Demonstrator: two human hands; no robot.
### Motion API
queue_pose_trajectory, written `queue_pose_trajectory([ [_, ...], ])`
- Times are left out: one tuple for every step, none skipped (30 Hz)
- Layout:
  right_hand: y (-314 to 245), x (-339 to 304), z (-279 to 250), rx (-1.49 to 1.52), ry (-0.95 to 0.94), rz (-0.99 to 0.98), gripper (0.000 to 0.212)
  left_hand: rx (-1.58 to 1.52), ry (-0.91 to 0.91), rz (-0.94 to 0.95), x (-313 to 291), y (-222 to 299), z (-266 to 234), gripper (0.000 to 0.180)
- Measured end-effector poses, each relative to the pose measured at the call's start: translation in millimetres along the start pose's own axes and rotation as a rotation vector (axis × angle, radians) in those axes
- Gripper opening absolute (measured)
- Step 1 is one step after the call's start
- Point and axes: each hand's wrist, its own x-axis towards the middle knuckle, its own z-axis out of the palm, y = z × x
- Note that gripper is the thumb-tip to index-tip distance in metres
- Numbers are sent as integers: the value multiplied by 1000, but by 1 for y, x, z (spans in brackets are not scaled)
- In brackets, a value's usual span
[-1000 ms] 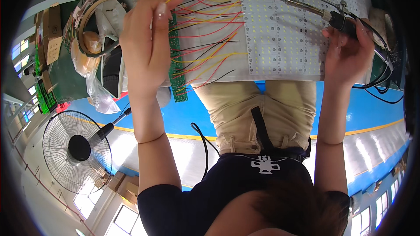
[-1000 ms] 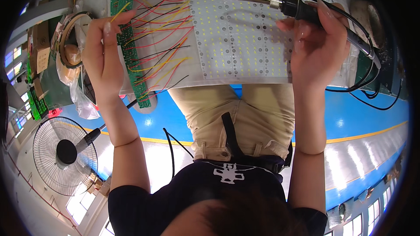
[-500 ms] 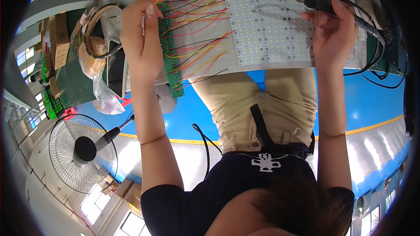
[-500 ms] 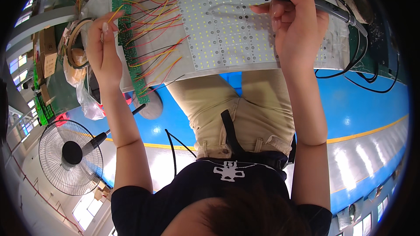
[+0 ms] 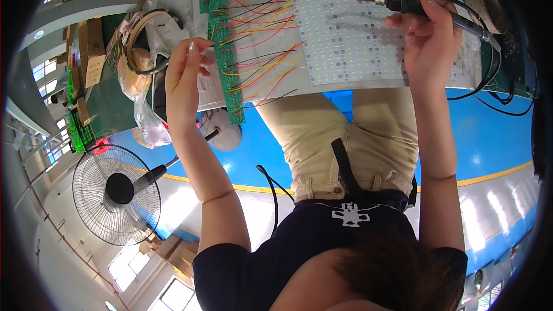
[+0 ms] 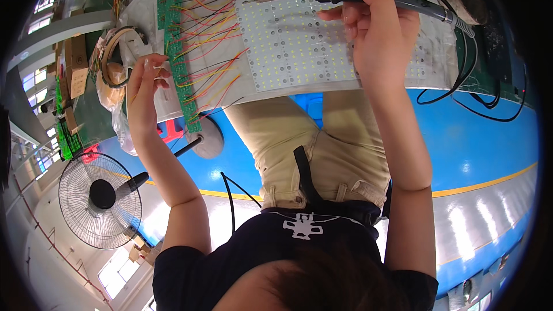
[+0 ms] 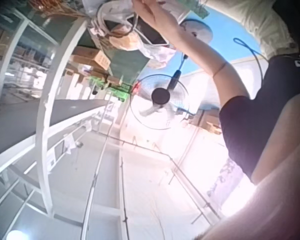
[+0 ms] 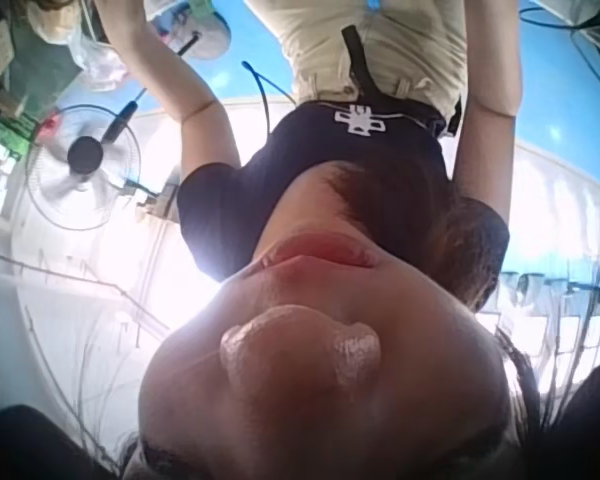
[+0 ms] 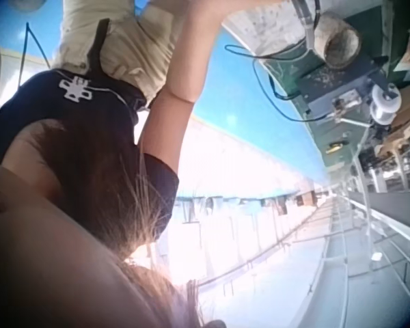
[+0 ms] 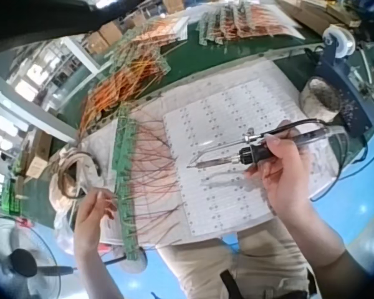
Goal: Soldering colored wires onto a large multi-LED circuit board on a factory assembly line.
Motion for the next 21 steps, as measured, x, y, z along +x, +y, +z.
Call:
queue_pose_trajectory([
  [0,0,0,4,3,-2,13,25,-15,-7,-2,2,1,30],
  [0,0,0,4,-1,2,13,29,-18,-5,-3,3,1,30],
  [0,-1,1,4,-6,5,13,-24,-86,-41,-5,5,0,30],
  [-1,-1,2,7,-3,4,13,-77,-155,-78,-6,6,0,30],
  [-1,-1,3,-6,-2,3,13,-73,-157,-76,-5,5,-1,30],
  [-2,-2,3,-19,-2,3,14,-35,-188,-52,-3,3,-2,30],
  [-2,-2,3,-16,0,2,14,3,-219,-29,-3,2,-3,31],
  [-1,-1,2,-7,-11,6,14,6,-220,-28,-3,2,-4,31],
  [-1,-1,1,1,-19,8,14,18,-224,-37,-2,2,-5,31],
  [-1,-1,1,3,-16,6,14,29,-228,-47,-1,3,-5,31],
  [-1,-1,0,7,-8,25,14,32,-231,-44,-1,5,-4,31],
  [-1,-1,0,11,0,44,13,32,-244,-41,-1,7,-3,31],
  [0,0,-1,13,4,42,13,33,-257,-37,-2,9,-2,31],
  [1,0,-2,21,1,39,12,35,-260,-35,-2,10,-2,31],
  [1,0,-1,30,-2,38,12,15,-296,-60,-3,10,-4,32],
  [1,0,0,32,0,36,12,-4,-332,-87,-3,11,-5,32],
  [0,-1,2,38,15,47,11,-2,-334,-85,-2,12,-4,32],
  [-1,-1,4,42,29,58,11,12,-351,-67,-1,12,-3,33],
  [-1,-2,3,43,29,57,11,26,-367,-49,1,12,-2,33],
  [-1,-2,1,9,43,79,10,27,-367,-48,3,11,-2,33],
  [-1,-1,0,-25,59,99,9,0,-374,-42,6,8,-2,33],
])
